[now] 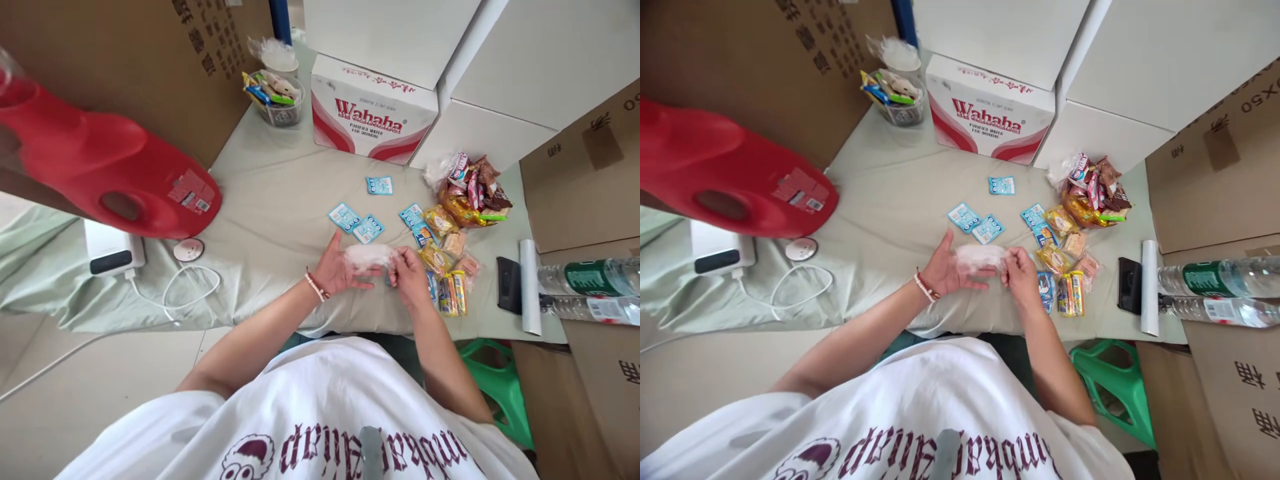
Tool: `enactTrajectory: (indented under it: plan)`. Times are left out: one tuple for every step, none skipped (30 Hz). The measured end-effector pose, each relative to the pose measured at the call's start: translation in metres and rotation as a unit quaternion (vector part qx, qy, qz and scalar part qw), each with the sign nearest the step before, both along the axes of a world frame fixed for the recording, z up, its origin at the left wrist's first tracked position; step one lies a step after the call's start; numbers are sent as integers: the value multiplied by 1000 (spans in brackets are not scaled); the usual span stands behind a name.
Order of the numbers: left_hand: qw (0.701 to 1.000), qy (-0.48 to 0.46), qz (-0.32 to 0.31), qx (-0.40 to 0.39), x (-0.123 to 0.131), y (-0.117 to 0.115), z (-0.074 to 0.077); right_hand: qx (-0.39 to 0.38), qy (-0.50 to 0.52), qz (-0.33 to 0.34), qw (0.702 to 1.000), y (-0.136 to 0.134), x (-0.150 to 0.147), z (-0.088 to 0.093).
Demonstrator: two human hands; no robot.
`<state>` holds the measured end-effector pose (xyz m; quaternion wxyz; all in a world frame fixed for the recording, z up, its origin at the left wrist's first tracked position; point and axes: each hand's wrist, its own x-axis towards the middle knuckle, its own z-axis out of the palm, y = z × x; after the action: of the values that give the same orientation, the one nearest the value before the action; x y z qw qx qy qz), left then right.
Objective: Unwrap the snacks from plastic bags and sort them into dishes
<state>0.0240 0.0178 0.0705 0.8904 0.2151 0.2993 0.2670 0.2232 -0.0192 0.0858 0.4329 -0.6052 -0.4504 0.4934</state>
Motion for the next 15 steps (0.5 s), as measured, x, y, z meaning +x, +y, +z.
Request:
enactTrajectory:
  plan:
    - [999, -15, -30, -14, 2, 0, 0, -6, -7, 0, 1000, -12, 0, -6]
    - [999, -15, -37, -18, 4, -2, -2, -4, -14, -5, 1000, -20, 1, -10]
    - [1000, -3, -24, -14, 7, -6, -4, 4, -18, -15, 1000, -27, 5, -12]
    - [1000, 14, 4, -4, 9, -10, -6, 14, -17, -27, 999, -31, 10, -12]
    - [999, 29, 42, 9, 10, -15, -9, 27, -13, -41, 999, -35, 17, -11]
    - [996, 38, 83, 19, 10, -19, -11, 40, -5, -53, 998, -38, 25, -9]
    - [991, 41, 122, 24, 9, -22, -12, 55, 2, -62, 997, -41, 33, -8]
    - [987, 39, 155, 25, 8, -24, -13, 71, 10, -69, 995, -45, 40, -6]
    - [982, 35, 182, 26, 5, -25, -13, 89, 16, -75, 993, -48, 47, -5]
    - [978, 33, 204, 27, 3, -25, -13, 108, 21, -82, 991, -51, 52, -5]
    - [974, 34, 223, 28, 0, -25, -12, 121, 27, -89, 988, -54, 57, -5]
    - [970, 39, 238, 31, -3, -25, -11, 124, 35, -96, 987, -57, 61, -5]
    - [966, 49, 250, 36, -5, -25, -11, 117, 48, -104, 986, -60, 64, -4]
    - [963, 65, 259, 44, -6, -25, -10, 100, 69, -113, 986, -62, 66, -3]
    - [959, 84, 266, 53, -7, -25, -11, 79, 96, -121, 985, -64, 70, -1]
